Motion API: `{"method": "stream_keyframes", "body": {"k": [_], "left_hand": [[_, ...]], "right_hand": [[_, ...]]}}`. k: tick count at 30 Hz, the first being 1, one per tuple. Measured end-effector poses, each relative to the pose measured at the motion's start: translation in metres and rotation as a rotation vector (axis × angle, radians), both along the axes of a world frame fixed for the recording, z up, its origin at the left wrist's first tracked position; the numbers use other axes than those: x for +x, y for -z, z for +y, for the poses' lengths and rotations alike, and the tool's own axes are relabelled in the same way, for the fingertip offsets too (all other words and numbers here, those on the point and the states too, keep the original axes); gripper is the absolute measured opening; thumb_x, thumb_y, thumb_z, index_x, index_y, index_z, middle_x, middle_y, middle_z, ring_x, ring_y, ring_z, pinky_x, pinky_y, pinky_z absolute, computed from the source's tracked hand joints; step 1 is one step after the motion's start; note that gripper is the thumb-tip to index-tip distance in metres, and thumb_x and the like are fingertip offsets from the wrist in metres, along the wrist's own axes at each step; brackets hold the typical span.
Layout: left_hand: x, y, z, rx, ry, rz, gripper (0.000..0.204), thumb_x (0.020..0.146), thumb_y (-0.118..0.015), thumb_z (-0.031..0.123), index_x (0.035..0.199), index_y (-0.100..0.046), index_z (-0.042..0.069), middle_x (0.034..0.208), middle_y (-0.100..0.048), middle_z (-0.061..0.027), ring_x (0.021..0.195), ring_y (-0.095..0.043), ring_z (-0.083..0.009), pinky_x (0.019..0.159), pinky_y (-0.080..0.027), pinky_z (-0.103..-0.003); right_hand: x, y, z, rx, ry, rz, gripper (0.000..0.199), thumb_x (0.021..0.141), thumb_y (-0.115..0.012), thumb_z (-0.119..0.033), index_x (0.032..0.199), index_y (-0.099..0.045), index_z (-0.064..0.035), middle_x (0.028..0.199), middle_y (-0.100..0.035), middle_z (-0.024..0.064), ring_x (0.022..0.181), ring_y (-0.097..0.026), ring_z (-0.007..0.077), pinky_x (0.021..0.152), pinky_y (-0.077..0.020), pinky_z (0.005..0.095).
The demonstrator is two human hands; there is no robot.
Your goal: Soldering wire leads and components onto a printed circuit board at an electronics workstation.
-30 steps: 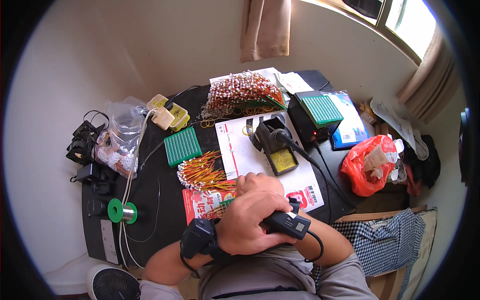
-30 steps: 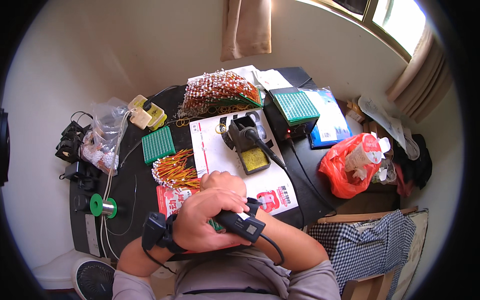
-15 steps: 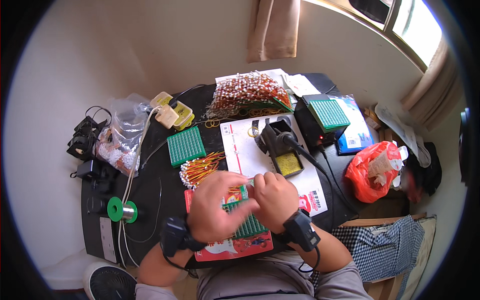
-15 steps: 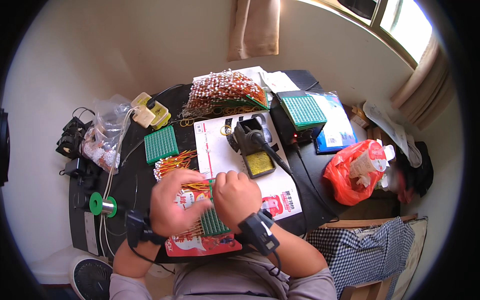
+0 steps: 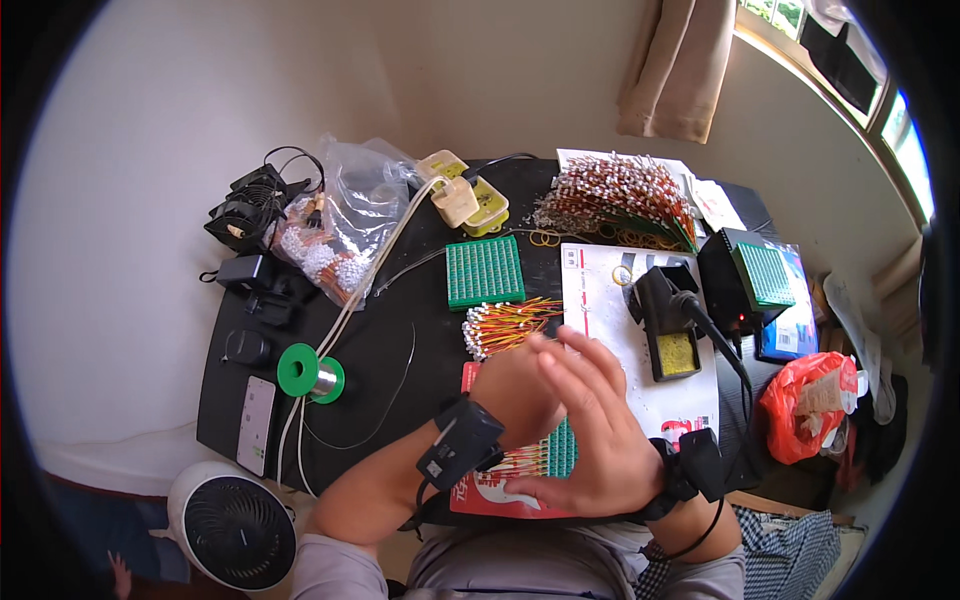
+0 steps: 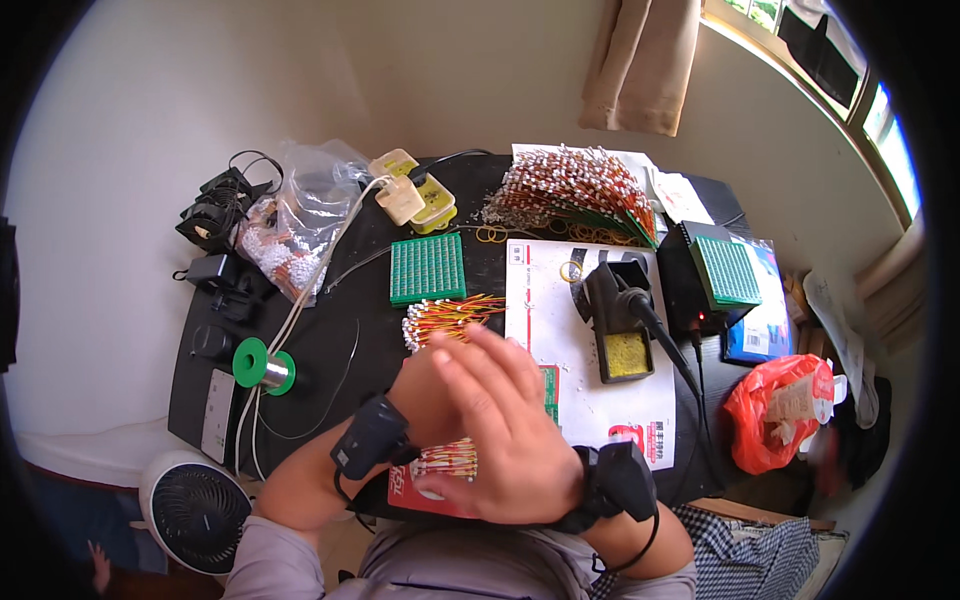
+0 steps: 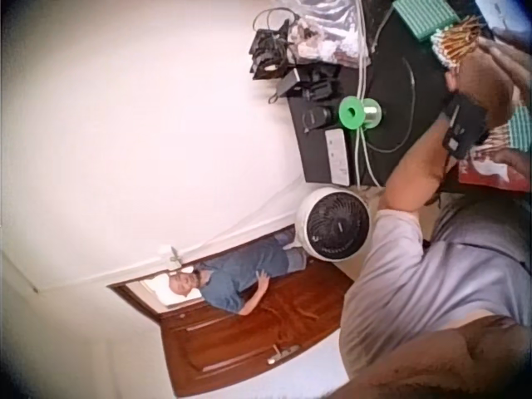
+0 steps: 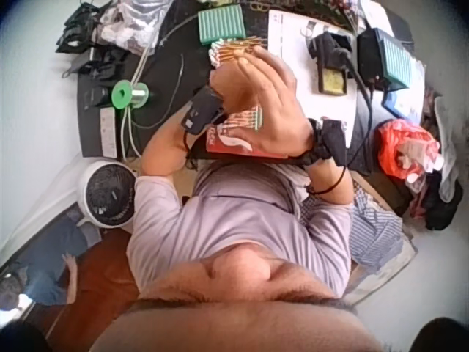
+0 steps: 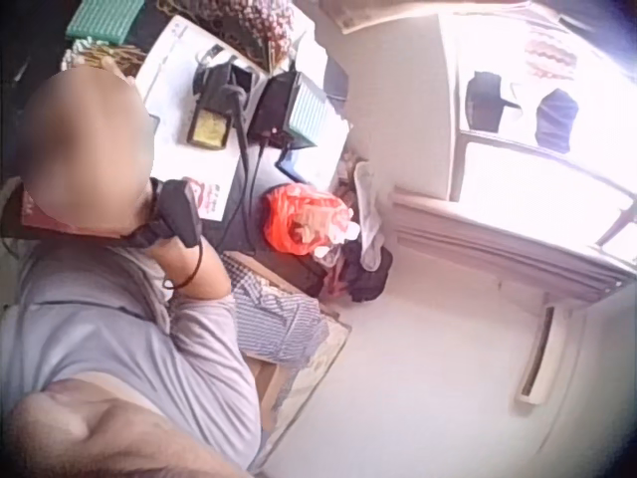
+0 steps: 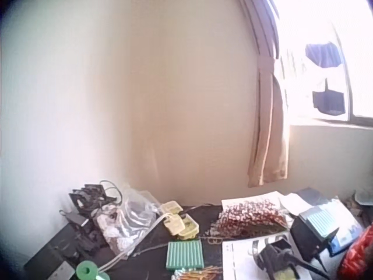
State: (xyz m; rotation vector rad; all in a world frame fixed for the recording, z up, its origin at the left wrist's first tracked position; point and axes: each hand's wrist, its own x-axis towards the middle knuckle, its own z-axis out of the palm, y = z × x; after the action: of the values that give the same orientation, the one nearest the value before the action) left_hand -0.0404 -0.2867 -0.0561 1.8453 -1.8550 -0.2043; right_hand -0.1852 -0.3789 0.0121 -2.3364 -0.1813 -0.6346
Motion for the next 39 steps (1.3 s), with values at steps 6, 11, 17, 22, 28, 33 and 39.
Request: {"method": "stream_keyframes", "body": {"k": [6,11,17,22,28,33,39], "left_hand": [[-0.021,-0.012,0.002,0.047,0.001,-0.067,0.012,0.087,-0.068,0.014,0.093,-0.066,0.004,0.095,-0.068,-0.011,0.092,-0.066,-0.0253,0.078,-0.053,-0.04],[-0.032,-0.022,-0.001,0.115,-0.174,-0.124,0.013,0.087,-0.068,0.015,0.094,-0.066,0.004,0.096,-0.068,-0.0104,0.093,-0.065,-0.0246,0.079,-0.053,-0.039],[-0.057,-0.045,-0.008,0.379,-0.63,-0.263,0.014,0.087,-0.068,0.016,0.095,-0.066,0.004,0.097,-0.067,-0.0097,0.093,-0.065,-0.0236,0.08,-0.052,-0.038],[-0.084,-0.066,-0.025,0.725,-1.137,-0.426,0.015,0.088,-0.067,0.016,0.096,-0.066,0.004,0.098,-0.067,-0.0091,0.094,-0.064,-0.0229,0.081,-0.052,-0.037],[-0.098,-0.077,-0.041,0.915,-1.349,-0.51,0.016,0.088,-0.067,0.017,0.096,-0.066,0.004,0.099,-0.067,-0.0086,0.095,-0.064,-0.0224,0.082,-0.051,-0.037],[-0.105,-0.082,-0.045,0.924,-1.344,-0.509,0.017,0.089,-0.067,0.019,0.096,-0.065,0.004,0.098,-0.066,-0.0084,0.095,-0.064,-0.0223,0.082,-0.051,-0.037],[-0.107,-0.087,-0.044,0.94,-1.333,-0.519,0.019,0.089,-0.067,0.022,0.096,-0.064,0.004,0.098,-0.065,-0.0081,0.095,-0.063,-0.0223,0.082,-0.05,-0.037]], "right_hand": [[0.014,-0.043,0.012,-0.226,-0.264,0.023,0.082,0.068,-0.085,-0.026,0.14,-0.054,-0.0034,0.134,-0.062,0.0138,0.129,-0.056,0.035,0.113,-0.033,0.0566],[0.024,-0.058,0.019,-0.525,-0.306,0.144,0.047,0.077,-0.071,-0.02,0.121,-0.066,-0.0053,0.117,-0.066,0.0096,0.114,-0.063,0.027,0.113,-0.0349,0.0546],[0.032,-0.058,0.021,-0.585,-0.353,0.076,0.024,0.076,-0.069,-0.017,0.098,-0.067,-0.0067,0.098,-0.064,0.0045,0.097,-0.065,0.0237,0.11,-0.0384,0.0519],[0.036,-0.066,0.011,-0.409,-0.409,0.193,0.039,0.063,-0.081,-0.023,0.094,-0.066,-0.0057,0.093,-0.065,0.0058,0.092,-0.065,0.026,0.103,-0.0426,0.0463],[0.038,-0.067,0.016,-0.46,-0.397,0.224,0.041,0.064,-0.082,-0.028,0.094,-0.066,-0.0053,0.09,-0.065,0.006,0.085,-0.064,0.0276,0.093,-0.0452,0.0426],[0.039,-0.063,0.022,-0.437,-0.414,0.25,0.042,0.064,-0.082,-0.027,0.096,-0.067,-0.0046,0.092,-0.065,0.0066,0.09,-0.065,0.0274,0.088,-0.0479,0.041],[0.041,-0.052,0.033,-0.481,-0.314,0.078,0.035,0.069,-0.08,-0.026,0.091,-0.066,-0.0032,0.091,-0.066,0.0086,0.089,-0.066,0.0278,0.082,-0.0504,0.0411]]}}
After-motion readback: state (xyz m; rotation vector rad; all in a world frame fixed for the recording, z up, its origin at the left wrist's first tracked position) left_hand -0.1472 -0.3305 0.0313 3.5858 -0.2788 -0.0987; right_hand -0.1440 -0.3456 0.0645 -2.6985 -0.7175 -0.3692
